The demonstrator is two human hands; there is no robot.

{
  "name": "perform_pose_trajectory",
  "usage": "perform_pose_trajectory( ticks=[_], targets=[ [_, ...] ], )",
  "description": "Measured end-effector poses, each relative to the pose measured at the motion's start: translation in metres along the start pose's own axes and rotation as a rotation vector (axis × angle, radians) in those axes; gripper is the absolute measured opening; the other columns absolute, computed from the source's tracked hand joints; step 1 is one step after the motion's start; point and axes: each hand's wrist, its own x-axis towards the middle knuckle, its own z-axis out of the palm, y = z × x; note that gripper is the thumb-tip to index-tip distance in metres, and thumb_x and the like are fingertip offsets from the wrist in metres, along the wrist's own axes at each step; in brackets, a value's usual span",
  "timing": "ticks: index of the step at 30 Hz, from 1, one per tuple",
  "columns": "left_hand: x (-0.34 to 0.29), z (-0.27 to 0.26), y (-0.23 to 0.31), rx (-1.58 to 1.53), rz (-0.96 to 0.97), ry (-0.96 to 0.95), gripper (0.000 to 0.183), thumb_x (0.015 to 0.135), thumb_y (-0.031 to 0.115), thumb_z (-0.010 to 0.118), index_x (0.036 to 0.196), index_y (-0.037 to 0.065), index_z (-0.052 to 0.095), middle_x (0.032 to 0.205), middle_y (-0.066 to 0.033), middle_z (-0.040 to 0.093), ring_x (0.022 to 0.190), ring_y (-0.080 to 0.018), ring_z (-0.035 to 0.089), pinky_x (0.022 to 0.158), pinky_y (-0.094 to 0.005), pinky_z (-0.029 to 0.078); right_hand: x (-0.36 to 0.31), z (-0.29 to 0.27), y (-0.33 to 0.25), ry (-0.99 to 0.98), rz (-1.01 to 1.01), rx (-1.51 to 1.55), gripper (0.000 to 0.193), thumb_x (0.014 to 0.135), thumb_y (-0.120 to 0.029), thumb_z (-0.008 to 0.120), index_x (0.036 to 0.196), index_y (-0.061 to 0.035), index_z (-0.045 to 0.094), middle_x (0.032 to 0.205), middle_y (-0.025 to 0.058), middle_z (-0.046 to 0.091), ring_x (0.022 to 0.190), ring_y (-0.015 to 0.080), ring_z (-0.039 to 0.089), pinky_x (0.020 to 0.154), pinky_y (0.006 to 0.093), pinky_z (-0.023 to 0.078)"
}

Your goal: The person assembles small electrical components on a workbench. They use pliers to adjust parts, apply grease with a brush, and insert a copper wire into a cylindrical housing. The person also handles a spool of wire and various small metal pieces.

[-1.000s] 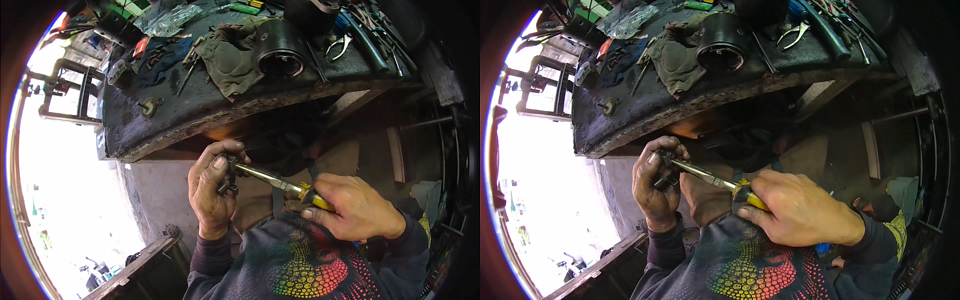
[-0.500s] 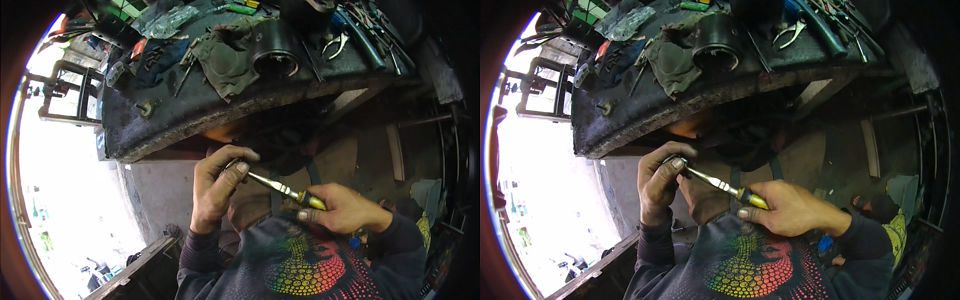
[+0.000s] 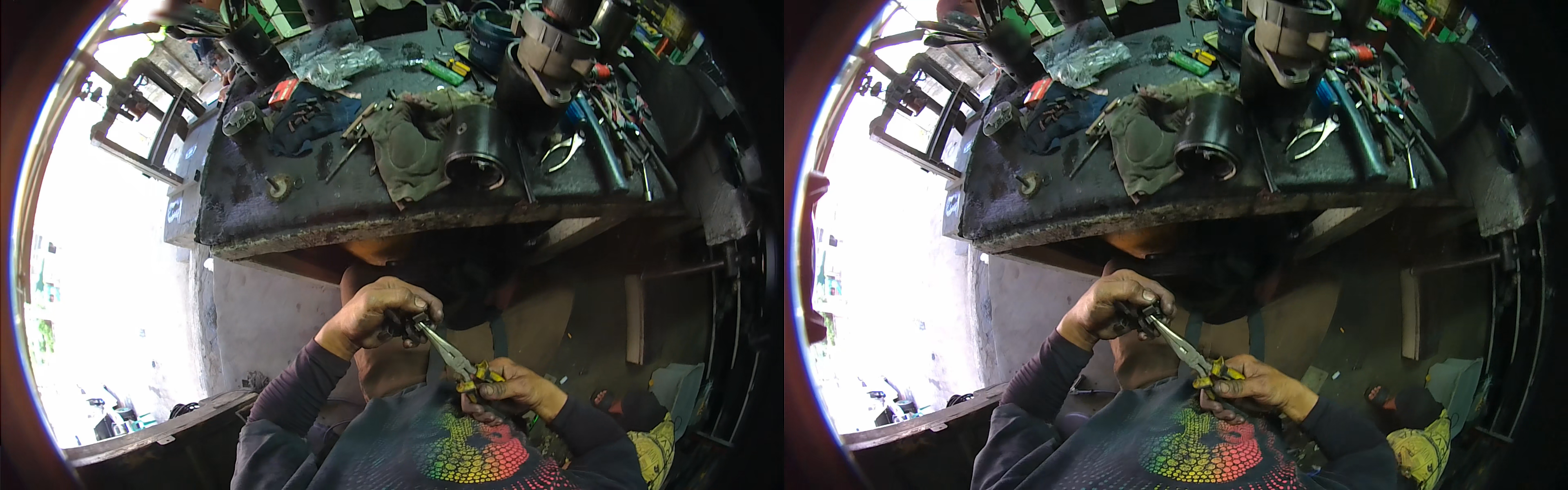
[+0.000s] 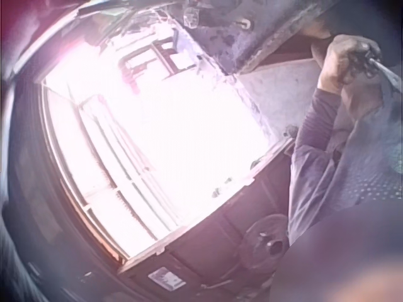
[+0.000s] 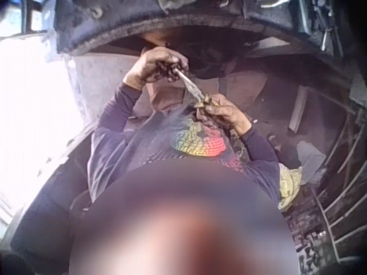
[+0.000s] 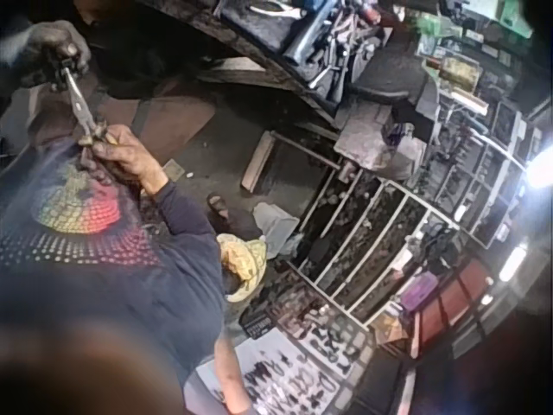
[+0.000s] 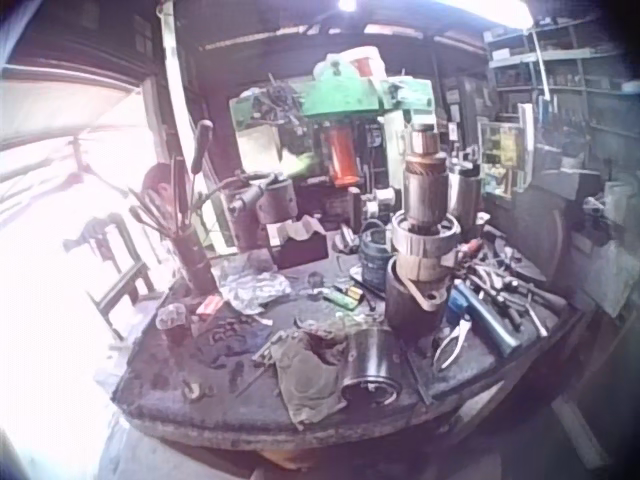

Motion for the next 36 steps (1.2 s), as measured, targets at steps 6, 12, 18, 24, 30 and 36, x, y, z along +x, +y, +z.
perform_pose_trajectory(
  ticks=[6, 12, 18, 24, 30, 36],
  targets=[
    [0.015, -0.006, -0.005, -0.029, 0.024, -0.003, 0.043, 0.093, 0.022, 0.058, 0.108, -0.015, 0.072, 0.099, -0.0209, 0.073, 0.076, -0.0224, 0.071, 0.059, -0.0318, 0.058, 0.003, -0.013, 0.009, -0.054, -0.055, 0.086, 0.045, 0.106, -0.024, 0.070, 0.140, 0.0032, 0.061, 0.096, 0.0150, 0.064, 0.074, 0.0208, 0.062, 0.060, 0.0327, 0.051],
    [0.029, -0.012, -0.013, -0.313, 0.122, -0.167, 0.038, 0.094, 0.021, 0.061, 0.111, -0.011, 0.073, 0.103, -0.0212, 0.072, 0.082, -0.0262, 0.071, 0.060, -0.0321, 0.057, 0.013, -0.014, 0.019, -0.170, -0.079, 0.275, 0.043, 0.110, -0.029, 0.062, 0.144, -0.0040, 0.057, 0.100, 0.0170, 0.056, 0.075, 0.0229, 0.058, 0.058, 0.0347, 0.048],
    [0.047, -0.015, -0.034, -0.492, 0.263, -0.166, 0.038, 0.092, 0.029, 0.064, 0.105, -0.006, 0.072, 0.097, -0.0213, 0.067, 0.089, -0.0341, 0.065, 0.065, -0.0358, 0.053, 0.027, -0.002, 0.029, -0.110, -0.123, 0.409, 0.036, 0.105, -0.035, 0.069, 0.112, -0.0017, 0.060, 0.094, 0.0174, 0.053, 0.071, 0.0226, 0.056, 0.051, 0.0334, 0.047],
    [0.061, -0.013, -0.043, -0.375, 0.536, -0.118, 0.039, 0.094, 0.026, 0.064, 0.109, -0.009, 0.071, 0.105, -0.0201, 0.068, 0.092, -0.0298, 0.070, 0.069, -0.0354, 0.058, 0.038, 0.005, 0.032, -0.192, -0.187, 0.486, 0.039, 0.105, -0.036, 0.069, 0.091, -0.0040, 0.053, 0.092, 0.0173, 0.051, 0.068, 0.0208, 0.056, 0.048, 0.0322, 0.049],
    [0.061, -0.003, -0.039, -0.430, 0.664, -0.115, 0.039, 0.094, 0.022, 0.065, 0.113, -0.011, 0.072, 0.105, -0.0216, 0.070, 0.092, -0.0308, 0.072, 0.083, -0.0372, 0.060, 0.046, 0.011, 0.032, -0.257, -0.200, 0.569, 0.040, 0.106, -0.040, 0.067, 0.094, -0.0042, 0.054, 0.088, 0.0127, 0.050, 0.065, 0.0194, 0.056, 0.045, 0.0296, 0.049],
    [0.031, -0.001, -0.014, 0.250, 0.782, 0.219, 0.042, 0.092, 0.023, 0.069, 0.120, -0.008, 0.076, 0.110, -0.0196, 0.076, 0.100, -0.0270, 0.073, 0.090, -0.0386, 0.059, 0.060, 0.012, 0.030, -0.368, -0.177, 0.681, 0.040, 0.109, -0.042, 0.062, 0.099, -0.0038, 0.054, 0.089, 0.0110, 0.051, 0.066, 0.0185, 0.058, 0.046, 0.0306, 0.054]
  ],
)
